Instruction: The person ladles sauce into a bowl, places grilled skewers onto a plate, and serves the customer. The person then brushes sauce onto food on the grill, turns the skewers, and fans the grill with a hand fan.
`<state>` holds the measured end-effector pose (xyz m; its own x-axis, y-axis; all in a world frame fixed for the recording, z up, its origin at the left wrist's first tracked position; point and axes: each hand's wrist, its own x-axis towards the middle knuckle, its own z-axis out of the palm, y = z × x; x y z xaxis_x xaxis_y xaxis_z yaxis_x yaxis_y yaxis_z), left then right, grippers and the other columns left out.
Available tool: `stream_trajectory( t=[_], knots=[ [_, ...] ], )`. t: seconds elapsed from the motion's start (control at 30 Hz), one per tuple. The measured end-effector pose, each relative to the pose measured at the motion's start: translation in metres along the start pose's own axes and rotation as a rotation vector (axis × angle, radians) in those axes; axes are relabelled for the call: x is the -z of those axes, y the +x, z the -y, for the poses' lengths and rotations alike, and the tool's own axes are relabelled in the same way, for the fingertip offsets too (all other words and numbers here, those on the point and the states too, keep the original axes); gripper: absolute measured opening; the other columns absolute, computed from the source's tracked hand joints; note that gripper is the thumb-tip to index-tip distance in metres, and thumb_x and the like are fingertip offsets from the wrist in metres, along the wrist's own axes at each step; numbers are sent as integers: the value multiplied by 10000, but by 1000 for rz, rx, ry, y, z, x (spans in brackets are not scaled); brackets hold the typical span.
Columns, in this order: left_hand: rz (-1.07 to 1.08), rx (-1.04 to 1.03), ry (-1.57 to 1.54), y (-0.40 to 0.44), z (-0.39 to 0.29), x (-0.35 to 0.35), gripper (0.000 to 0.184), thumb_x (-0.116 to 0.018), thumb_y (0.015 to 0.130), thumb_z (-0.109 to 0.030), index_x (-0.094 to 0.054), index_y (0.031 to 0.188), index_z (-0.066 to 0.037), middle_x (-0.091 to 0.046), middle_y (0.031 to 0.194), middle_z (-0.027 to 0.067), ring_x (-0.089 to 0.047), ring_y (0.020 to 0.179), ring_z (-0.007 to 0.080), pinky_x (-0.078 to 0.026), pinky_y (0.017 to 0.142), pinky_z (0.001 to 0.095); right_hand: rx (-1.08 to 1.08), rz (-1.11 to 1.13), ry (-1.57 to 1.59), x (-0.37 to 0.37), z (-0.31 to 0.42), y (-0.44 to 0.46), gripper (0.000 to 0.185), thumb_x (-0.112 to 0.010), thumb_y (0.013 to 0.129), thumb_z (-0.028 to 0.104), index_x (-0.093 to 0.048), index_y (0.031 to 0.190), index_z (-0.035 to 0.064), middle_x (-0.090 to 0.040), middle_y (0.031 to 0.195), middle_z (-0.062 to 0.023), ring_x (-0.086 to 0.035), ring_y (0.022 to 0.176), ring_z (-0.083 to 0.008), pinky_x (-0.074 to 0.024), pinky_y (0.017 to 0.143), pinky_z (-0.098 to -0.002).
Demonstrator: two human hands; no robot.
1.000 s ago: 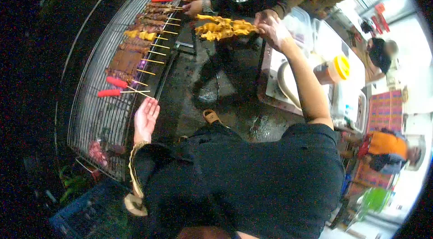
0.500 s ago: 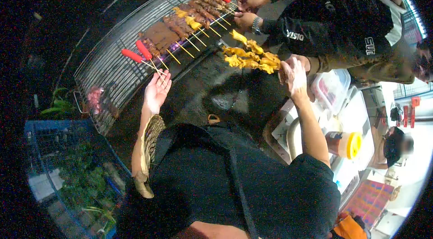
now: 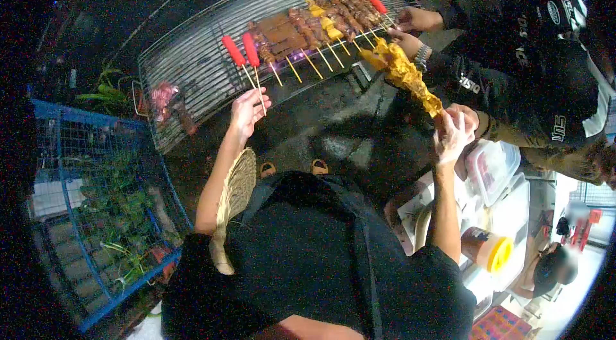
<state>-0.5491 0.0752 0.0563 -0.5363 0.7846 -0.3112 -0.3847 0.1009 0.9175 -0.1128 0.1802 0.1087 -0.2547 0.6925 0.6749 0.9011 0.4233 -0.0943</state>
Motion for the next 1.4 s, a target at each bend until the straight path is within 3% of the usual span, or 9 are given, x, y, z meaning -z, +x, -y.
stream_trajectory(
  t=[0.2, 0.43, 0.5, 0.7, 0.77, 0.9, 1.07, 1.23, 1.4],
  knots=[
    [-6, -103, 287, -5, -5, -1, 238, -483, 914, -198, -613, 936, 1, -624, 713, 74, -634, 607, 147, -489, 514, 241, 117, -46, 118, 4, -4, 31, 367, -571, 704, 120, -595, 1070, 114, -562, 1171, -70, -435, 1173, -277, -316, 956, -412],
    [102, -84, 526, -13, 2, -10, 251, -474, 915, -193, -604, 989, 8, -630, 755, 61, -653, 667, 147, -489, 546, 226, 209, -125, 327, 20, 56, 61, 293, -516, 788, 4, -584, 1071, 31, -631, 1005, -125, -603, 944, -251, -346, 967, -396],
    [149, -123, 468, -7, 4, -13, 273, -487, 905, -220, -616, 919, 21, -645, 735, 99, -641, 598, 149, -503, 505, 260, -10, 32, 540, 26, 116, 69, 200, -537, 821, -23, -623, 997, 17, -647, 874, -20, -591, 799, -128, -454, 728, -226],
    [462, -24, 1011, -27, -25, 15, 358, -484, 904, -313, -603, 944, 23, -651, 792, 115, -652, 629, 159, -520, 547, 265, -153, 522, 904, -45, 275, 64, 238, -532, 877, 276, -665, 919, 83, -663, 713, -77, -647, 675, -171, -500, 643, -296],
    [854, 209, 1004, -44, -52, 31, 446, -489, 915, -336, -494, 1200, 6, -571, 1124, 131, -655, 796, 199, -539, 668, 302, -244, 667, 995, -80, 316, 54, 263, -534, 866, 303, -679, 862, 83, -664, 700, -75, -650, 656, -189, -503, 635, -324],
    [908, 267, 776, -56, -99, 58, 392, -450, 941, -294, -448, 1237, -36, -548, 1179, 134, -643, 884, 211, -524, 746, 298, -142, 784, 937, -138, 355, 50, 302, -547, 853, 320, -678, 809, 51, -658, 709, -126, -646, 676, -271, -505, 646, -388],
    [988, 294, 629, -79, -136, 55, 380, -467, 940, -272, -438, 1252, -59, -563, 1163, 111, -643, 871, 199, -520, 741, 298, 136, 358, 209, -108, 353, 61, 218, -514, 845, 251, -624, 808, 65, -640, 797, -127, -624, 778, -308, -524, 631, -399],
    [977, 146, 652, -73, -138, 54, 361, -491, 930, -228, -455, 1234, -36, -580, 1119, 125, -648, 834, 188, -515, 696, 277, 144, 53, 141, -154, 276, 81, 137, -488, 814, 158, -587, 843, 67, -594, 787, -137, -587, 744, -312, -518, 654, -394],
    [802, 17, 644, -64, -137, 55, 388, -520, 912, -247, -460, 1238, -44, -599, 1083, 121, -650, 765, 170, -506, 669, 267, 91, 274, 246, -184, 260, 71, 155, -496, 783, 135, -602, 703, 55, -626, 752, -154, -614, 704, -332, -517, 647, -398]
  ],
)
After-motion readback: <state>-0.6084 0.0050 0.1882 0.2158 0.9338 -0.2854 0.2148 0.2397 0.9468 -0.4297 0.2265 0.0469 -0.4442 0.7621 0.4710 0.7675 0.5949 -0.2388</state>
